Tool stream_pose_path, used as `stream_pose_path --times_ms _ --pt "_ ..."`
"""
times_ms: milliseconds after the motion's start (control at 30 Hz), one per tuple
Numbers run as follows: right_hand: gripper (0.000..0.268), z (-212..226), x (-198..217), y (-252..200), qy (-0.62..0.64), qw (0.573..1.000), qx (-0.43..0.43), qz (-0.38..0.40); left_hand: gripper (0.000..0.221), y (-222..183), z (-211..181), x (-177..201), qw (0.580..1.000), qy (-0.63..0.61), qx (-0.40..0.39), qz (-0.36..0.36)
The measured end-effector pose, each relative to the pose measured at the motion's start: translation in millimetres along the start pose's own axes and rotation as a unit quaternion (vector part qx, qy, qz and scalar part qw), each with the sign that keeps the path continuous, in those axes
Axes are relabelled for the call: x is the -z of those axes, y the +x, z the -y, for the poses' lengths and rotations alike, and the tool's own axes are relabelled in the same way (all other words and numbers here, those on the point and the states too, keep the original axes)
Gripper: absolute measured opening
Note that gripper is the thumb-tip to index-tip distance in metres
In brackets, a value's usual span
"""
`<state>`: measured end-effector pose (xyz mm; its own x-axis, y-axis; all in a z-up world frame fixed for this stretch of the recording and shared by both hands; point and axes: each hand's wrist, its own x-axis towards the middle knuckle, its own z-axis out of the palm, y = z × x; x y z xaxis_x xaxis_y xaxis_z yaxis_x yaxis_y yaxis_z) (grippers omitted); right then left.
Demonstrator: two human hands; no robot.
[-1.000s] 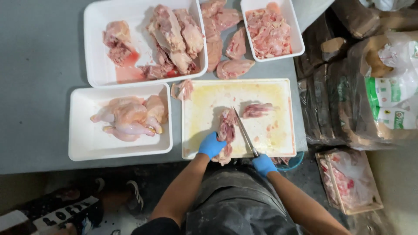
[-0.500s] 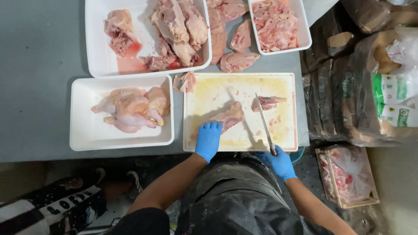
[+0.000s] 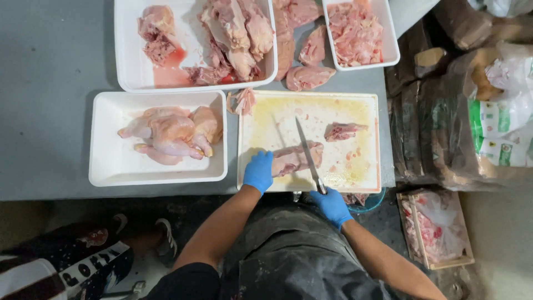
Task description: Cutting and portioning raw chicken on a cutting board and sorting the pieces into trays.
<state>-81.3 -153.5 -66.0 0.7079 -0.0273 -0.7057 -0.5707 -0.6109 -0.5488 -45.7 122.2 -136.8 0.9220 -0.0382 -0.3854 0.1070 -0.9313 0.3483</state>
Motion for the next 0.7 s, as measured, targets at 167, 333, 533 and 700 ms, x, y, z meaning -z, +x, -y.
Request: stream_pose_path --times_ms 167,333,533,700 --pt "0.01 125 101 -119 0.24 0.865 0.312 -0.311 0.058 -3 5 -25 0.998 0.053 -0.015 -0.039" --pt "0.028 -98 -48 42 0.003 0.994 0.034 -0.106 0.052 13 17 -42 0.998 -0.01 0.01 -0.055" --pt "0.041 -96 -54 43 -0.015 1.0 -0.013 -0.006 0.049 -3 6 -68 0.998 -0.039 0.005 -0.053" --pt "0.04 -60 -66 50 0.014 0.999 -0.003 -0.049 0.063 -6 -6 -21 0.994 -0.067 0.044 -0.068"
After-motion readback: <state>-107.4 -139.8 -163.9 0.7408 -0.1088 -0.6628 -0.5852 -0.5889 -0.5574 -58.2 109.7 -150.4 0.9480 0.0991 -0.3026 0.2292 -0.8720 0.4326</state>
